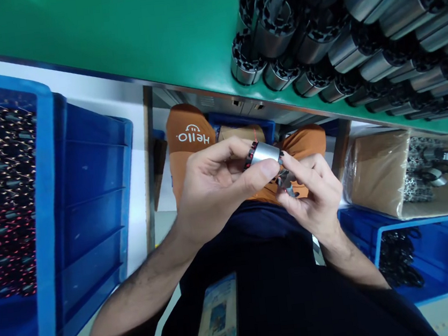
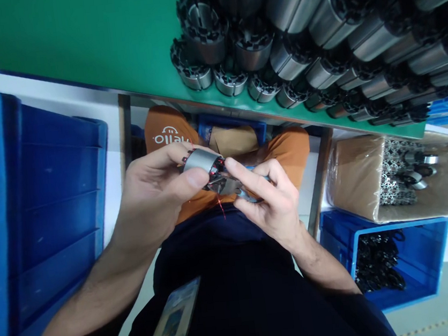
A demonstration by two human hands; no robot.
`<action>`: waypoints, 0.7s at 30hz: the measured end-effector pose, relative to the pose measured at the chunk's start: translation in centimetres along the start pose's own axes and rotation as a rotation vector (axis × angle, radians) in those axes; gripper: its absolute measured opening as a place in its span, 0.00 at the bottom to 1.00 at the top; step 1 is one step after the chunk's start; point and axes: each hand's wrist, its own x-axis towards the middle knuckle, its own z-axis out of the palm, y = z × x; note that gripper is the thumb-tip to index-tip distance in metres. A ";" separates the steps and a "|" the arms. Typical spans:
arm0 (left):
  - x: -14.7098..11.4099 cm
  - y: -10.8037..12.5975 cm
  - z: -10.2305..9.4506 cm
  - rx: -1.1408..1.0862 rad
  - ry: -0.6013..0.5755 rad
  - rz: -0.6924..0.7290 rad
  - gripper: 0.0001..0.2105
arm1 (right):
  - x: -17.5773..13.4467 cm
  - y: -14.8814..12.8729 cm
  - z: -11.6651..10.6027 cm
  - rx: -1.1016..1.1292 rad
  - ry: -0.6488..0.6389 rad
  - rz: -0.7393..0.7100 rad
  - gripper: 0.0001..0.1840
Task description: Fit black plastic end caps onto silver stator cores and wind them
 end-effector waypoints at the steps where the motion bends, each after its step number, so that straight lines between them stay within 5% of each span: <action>1: 0.0 0.0 0.0 -0.001 0.001 0.000 0.23 | -0.1 0.0 -0.1 0.013 -0.005 -0.006 0.31; 5: 0.2 -0.9 0.3 0.012 0.046 0.026 0.22 | 0.0 0.4 -0.2 0.122 -0.080 0.035 0.38; 8: 0.8 -2.8 0.3 0.033 0.188 0.095 0.23 | 0.3 2.0 0.5 0.194 -0.248 0.196 0.34; 11: 0.5 -4.0 -1.9 0.020 0.324 0.069 0.25 | 0.2 4.8 1.7 0.145 -0.420 0.368 0.44; 15: -4.1 -0.8 -10.5 0.170 0.402 0.097 0.20 | -1.9 9.2 2.7 -0.067 -0.525 0.474 0.66; 19: -11.8 6.5 -20.7 0.775 0.726 0.258 0.17 | -4.5 13.5 2.8 -0.169 -0.605 0.489 0.69; 21: -14.7 9.0 -24.6 1.140 0.781 0.168 0.16 | -5.0 14.8 2.9 -0.163 -0.679 0.411 0.65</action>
